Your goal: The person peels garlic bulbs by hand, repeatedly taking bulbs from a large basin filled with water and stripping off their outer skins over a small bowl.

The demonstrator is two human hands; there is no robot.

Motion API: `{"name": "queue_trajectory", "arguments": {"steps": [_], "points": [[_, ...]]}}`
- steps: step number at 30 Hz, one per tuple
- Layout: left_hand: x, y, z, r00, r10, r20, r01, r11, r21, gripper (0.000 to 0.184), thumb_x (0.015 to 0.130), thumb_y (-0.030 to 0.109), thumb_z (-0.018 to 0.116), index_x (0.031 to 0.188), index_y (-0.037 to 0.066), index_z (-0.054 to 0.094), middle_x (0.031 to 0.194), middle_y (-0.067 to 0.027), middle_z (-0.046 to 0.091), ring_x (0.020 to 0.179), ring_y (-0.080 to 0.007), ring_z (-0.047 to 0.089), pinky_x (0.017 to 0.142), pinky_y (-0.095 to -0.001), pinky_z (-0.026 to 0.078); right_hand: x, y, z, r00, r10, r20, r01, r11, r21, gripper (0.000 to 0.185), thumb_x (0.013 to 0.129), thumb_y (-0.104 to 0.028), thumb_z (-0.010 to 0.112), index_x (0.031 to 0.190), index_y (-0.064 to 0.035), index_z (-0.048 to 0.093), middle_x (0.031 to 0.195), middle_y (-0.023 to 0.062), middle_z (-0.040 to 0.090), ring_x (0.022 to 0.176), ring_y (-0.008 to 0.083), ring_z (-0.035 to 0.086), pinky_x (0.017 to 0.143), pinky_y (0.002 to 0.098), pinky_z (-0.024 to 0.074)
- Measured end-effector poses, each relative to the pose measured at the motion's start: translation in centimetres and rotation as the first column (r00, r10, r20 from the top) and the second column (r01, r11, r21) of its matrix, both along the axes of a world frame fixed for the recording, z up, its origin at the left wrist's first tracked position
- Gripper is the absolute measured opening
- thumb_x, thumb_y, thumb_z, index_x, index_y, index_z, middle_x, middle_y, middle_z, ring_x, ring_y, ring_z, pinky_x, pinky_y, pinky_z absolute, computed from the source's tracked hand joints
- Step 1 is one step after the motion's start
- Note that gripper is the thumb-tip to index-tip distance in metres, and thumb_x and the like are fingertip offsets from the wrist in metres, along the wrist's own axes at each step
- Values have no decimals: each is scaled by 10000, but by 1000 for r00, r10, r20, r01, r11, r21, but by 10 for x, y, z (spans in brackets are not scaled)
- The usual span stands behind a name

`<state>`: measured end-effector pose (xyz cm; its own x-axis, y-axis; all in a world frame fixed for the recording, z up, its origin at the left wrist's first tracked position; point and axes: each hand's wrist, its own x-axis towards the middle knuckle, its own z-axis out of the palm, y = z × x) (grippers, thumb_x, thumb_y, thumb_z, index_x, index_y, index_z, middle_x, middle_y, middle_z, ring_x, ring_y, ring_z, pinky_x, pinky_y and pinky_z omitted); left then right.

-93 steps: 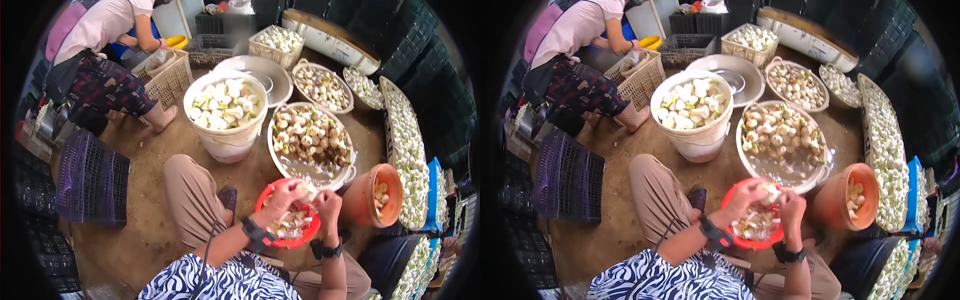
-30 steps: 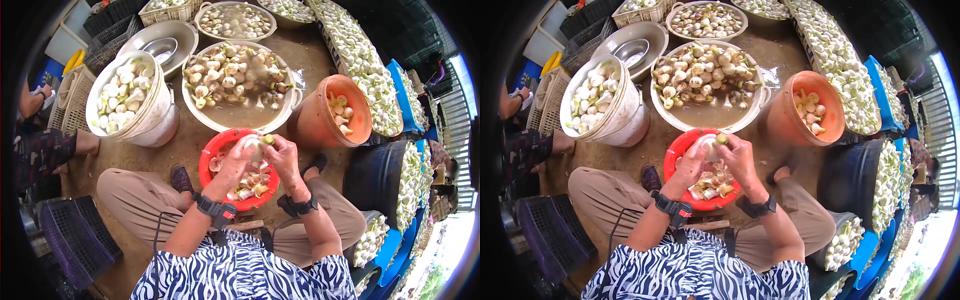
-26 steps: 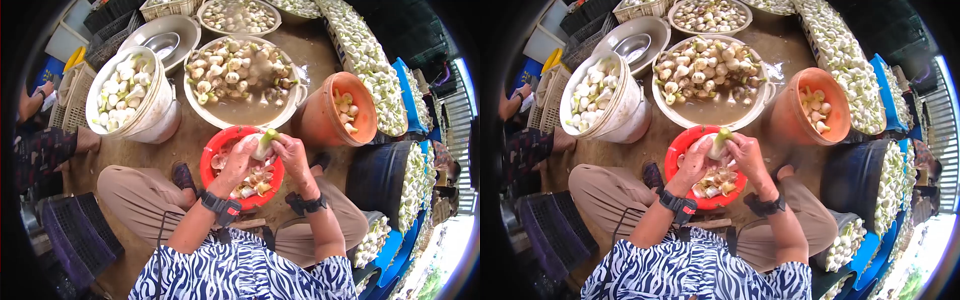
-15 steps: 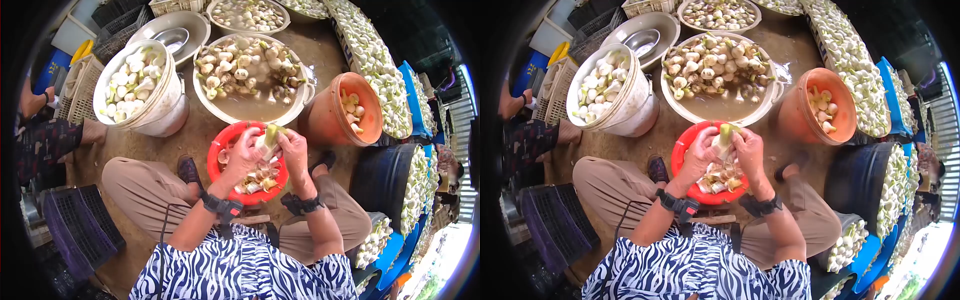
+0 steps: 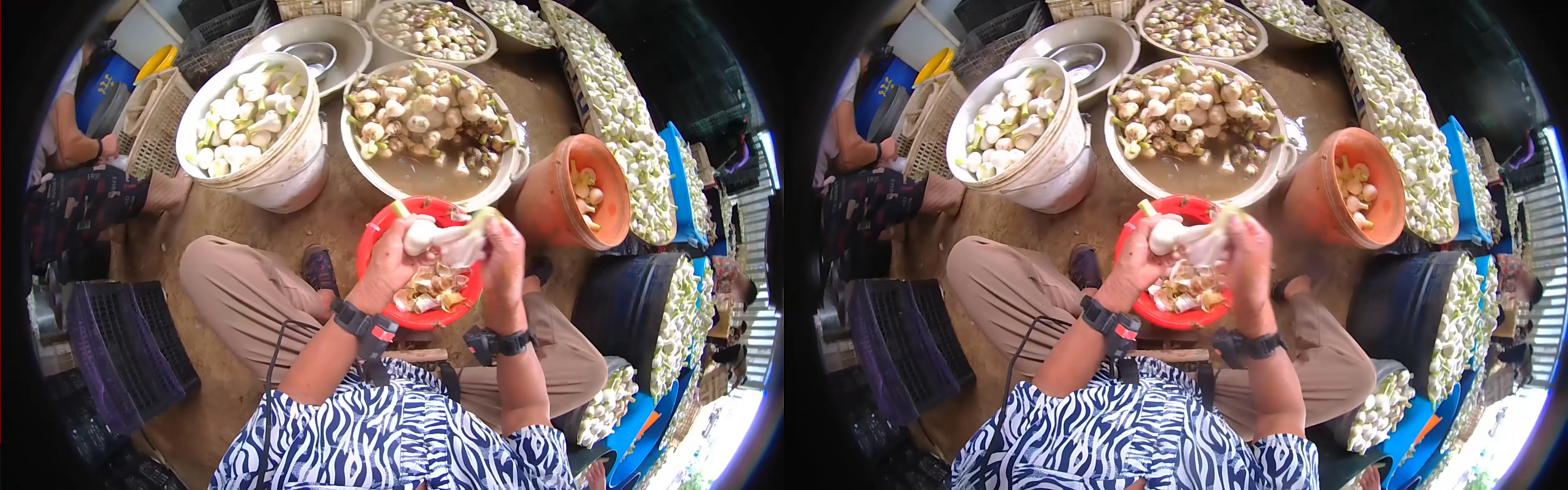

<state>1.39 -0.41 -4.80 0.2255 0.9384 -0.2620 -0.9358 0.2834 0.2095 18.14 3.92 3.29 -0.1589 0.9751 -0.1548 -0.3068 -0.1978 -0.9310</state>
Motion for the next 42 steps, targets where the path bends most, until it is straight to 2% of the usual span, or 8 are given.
{"name": "queue_trajectory", "arguments": {"steps": [3,6,12,16,25,26,34,42], "points": [[-16,1,17,982,112,-149,-116,993,-17,432,923,388,496,1143,23,563,954,-196,644,688,-256,626,534,-281,502,46,18,-48,875,254,411,-261,965,-40,211,911,-155,525,917,18,645,762,47,640,643,115,592,578,259,463],[-18,3,10,976,175,-132,-163,982,94,419,921,371,510,1159,29,545,966,-167,642,677,-223,612,498,-256,467,46,1,-41,-7,182,983,-592,792,-151,341,807,-184,645,1123,-71,585,780,183,624,718,382,600,639,424,479],[28,18,40,111,382,-917,204,895,397,479,736,125,709,1172,6,554,1034,-82,617,942,-151,601,803,-272,482,1,25,5,732,-21,681,-439,750,495,351,808,-222,688,1114,-67,613,764,160,643,587,303,590,574,378,466],[42,21,32,561,-44,-826,260,957,126,376,773,33,624,1144,5,575,817,-42,627,698,-96,582,622,-244,469,34,44,-3,730,-170,662,-138,912,387,196,866,-162,595,772,7,624,614,153,562,520,199,519,521,355,440],[36,20,-15,-354,261,-898,580,814,8,362,756,96,612,1103,6,563,989,-206,559,961,-374,555,861,-430,451,84,169,31,-353,-433,830,-493,839,229,221,841,-58,532,1017,-22,660,891,168,671,780,267,651,668,385,499],[36,24,-11,-364,252,-897,575,818,-4,362,756,96,612,1103,6,563,989,-206,559,961,-374,555,861,-430,451,77,190,-17,391,-277,878,-359,832,423,234,829,-39,537,1031,-13,652,868,162,663,807,268,640,708,382,497],[8,60,10,-186,61,-981,426,904,-25,354,828,89,580,1164,-19,558,1055,-166,616,890,-254,643,816,-347,502,-3,278,-275,-375,43,926,-846,394,-360,401,769,-106,543,1169,-105,563,862,195,649,790,365,640,684,473,510],[17,98,-13,378,164,-911,-102,986,135,391,917,135,543,1274,-11,478,1084,-82,610,912,-171,619,818,-293,504,9,188,-94,662,639,391,-654,748,-114,371,968,-353,456,1170,-54,545,642,-16,536,462,53,453,411,190,357]]}}
